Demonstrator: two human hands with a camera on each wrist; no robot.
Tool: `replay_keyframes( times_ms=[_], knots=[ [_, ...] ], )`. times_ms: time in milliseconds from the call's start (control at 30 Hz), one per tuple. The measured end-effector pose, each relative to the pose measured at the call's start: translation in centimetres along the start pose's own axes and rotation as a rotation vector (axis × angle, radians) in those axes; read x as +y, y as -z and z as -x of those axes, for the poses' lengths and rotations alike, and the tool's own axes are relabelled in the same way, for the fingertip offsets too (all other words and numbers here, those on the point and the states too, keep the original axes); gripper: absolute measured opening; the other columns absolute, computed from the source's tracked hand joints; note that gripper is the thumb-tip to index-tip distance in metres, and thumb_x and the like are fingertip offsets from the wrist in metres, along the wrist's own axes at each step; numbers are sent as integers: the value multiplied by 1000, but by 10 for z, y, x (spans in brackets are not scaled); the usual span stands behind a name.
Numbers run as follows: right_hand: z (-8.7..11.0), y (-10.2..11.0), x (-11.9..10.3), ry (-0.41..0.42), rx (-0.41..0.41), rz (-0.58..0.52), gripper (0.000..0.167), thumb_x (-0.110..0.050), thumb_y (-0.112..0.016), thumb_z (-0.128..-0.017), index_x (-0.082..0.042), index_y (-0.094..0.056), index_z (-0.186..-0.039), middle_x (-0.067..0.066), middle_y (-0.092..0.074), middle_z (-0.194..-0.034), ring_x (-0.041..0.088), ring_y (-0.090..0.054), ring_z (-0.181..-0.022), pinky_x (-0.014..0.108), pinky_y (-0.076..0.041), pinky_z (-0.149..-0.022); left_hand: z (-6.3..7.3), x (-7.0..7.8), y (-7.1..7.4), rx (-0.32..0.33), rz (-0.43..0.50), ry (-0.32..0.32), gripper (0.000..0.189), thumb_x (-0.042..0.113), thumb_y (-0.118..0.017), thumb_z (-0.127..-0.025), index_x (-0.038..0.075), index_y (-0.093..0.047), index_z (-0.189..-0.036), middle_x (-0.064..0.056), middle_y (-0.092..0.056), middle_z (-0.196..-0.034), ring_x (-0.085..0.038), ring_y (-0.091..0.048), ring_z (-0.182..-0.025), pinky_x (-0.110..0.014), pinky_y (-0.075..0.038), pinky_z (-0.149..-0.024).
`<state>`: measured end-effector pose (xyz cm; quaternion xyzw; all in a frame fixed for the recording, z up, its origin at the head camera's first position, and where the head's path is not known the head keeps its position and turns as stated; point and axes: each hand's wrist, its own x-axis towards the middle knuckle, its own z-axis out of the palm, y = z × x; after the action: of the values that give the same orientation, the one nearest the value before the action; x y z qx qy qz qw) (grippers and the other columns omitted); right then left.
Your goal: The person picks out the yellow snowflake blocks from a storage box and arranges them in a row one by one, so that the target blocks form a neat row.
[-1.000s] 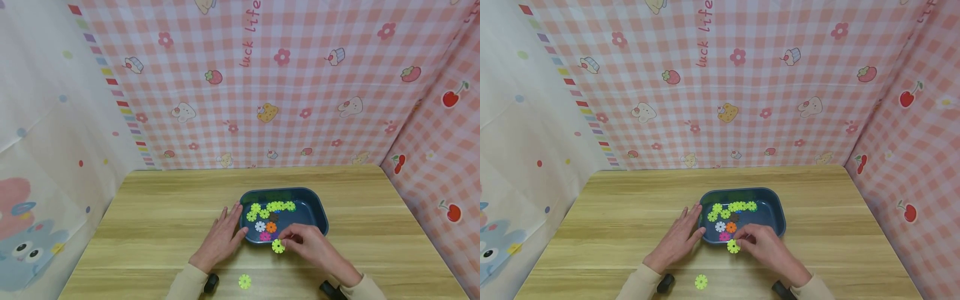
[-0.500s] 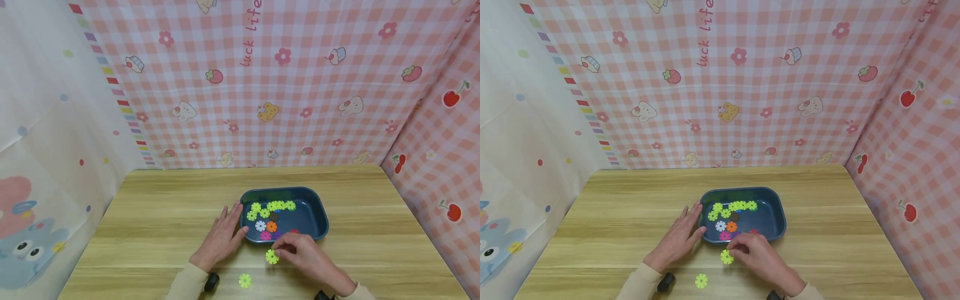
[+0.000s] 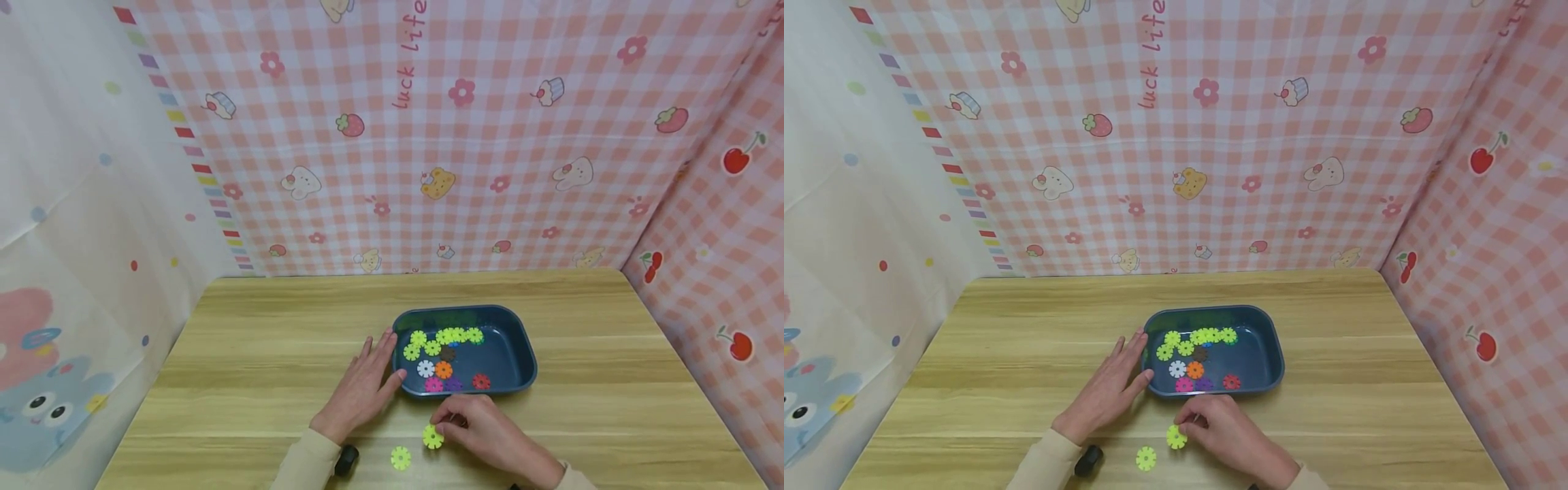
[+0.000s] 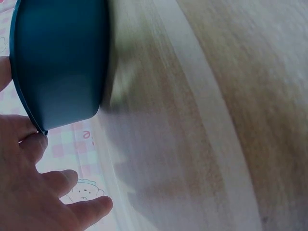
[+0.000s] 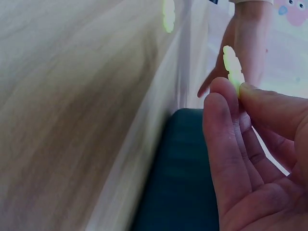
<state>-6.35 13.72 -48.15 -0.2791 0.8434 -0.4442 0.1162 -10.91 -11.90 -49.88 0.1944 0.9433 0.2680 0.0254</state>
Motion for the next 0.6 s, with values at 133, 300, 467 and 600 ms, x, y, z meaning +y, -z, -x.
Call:
replay_keyframes(
  times_ms=[133,300,467,600],
  knots=[
    [-3,-4,1,3,-26,-4,7,-12,-74,-96,-17,-77,-100,-16,-70,-92,-2,-61,-82,21,-57,-74,0,0,-1,-1,2,2,72,53,-39,-109,12,-23,-166,-5,-17,-172,-44,-18,-155,-67,-25,-120],
    [-6,-8,2,-2,-75,-4,6,-13,-74,-97,-16,-77,-101,-17,-70,-92,-3,-61,-81,21,-57,-73,0,0,-1,1,4,9,70,49,-42,-109,12,-23,-166,-6,-18,-172,-44,-18,-155,-67,-25,-120],
    [-8,-13,3,-2,-113,21,8,-11,-74,-96,-17,-78,-100,-16,-70,-91,-4,-60,-81,20,-56,-73,-1,0,-2,5,8,7,69,46,-45,-109,12,-24,-166,-7,-19,-172,-45,-18,-155,-67,-25,-120],
    [-11,-16,6,-20,-144,25,10,-9,-73,-96,-17,-78,-100,-16,-70,-91,-4,-59,-80,20,-55,-73,-1,0,-1,6,3,0,70,49,-43,-109,11,-24,-166,-7,-18,-172,-45,-19,-154,-66,-25,-120]
  ],
)
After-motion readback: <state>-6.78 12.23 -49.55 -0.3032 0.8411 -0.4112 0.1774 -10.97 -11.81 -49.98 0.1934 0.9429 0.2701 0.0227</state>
